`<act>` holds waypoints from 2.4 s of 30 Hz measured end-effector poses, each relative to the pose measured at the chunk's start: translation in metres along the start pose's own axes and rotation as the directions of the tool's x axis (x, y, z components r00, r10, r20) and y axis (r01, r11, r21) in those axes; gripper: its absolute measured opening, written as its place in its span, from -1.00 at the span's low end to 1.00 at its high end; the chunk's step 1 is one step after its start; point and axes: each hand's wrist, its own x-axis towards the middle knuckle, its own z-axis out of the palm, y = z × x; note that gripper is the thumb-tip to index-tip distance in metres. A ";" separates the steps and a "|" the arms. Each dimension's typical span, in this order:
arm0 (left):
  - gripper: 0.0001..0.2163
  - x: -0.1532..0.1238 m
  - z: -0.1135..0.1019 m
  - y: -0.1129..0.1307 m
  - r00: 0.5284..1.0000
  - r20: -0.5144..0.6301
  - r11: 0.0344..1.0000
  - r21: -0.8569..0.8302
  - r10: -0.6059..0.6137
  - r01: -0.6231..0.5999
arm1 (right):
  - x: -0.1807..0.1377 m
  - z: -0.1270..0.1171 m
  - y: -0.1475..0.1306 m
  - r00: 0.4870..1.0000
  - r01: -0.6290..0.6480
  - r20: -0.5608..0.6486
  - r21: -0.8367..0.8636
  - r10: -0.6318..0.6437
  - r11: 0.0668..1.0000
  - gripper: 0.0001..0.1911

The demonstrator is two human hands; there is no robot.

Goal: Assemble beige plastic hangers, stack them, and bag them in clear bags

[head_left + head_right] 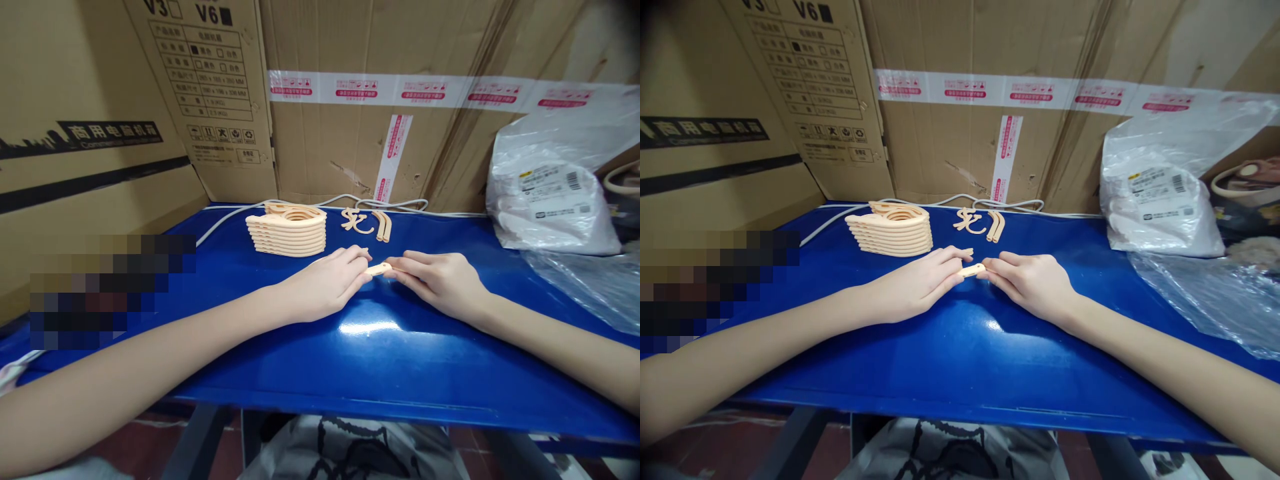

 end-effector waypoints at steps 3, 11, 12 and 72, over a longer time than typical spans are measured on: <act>-0.62 0.000 0.000 0.000 1.000 0.001 1.000 0.012 0.009 -0.009 | 0.000 -0.001 0.000 0.999 0.038 -0.026 -0.034 -0.039 0.999 -0.55; -0.63 0.001 -0.003 0.002 0.999 0.036 1.000 0.021 -0.003 0.002 | 0.001 -0.003 -0.003 0.992 0.078 -0.091 -0.081 -0.086 0.994 -0.62; -0.64 0.001 -0.002 0.002 0.999 0.038 1.000 0.019 -0.005 0.004 | 0.001 -0.004 -0.003 0.991 0.083 -0.101 -0.080 -0.091 0.993 -0.63; -0.86 0.007 0.005 -0.016 0.975 -0.163 0.905 -0.420 -0.151 0.070 | 0.003 -0.010 -0.012 0.933 0.359 -0.137 0.266 -0.333 0.895 -0.64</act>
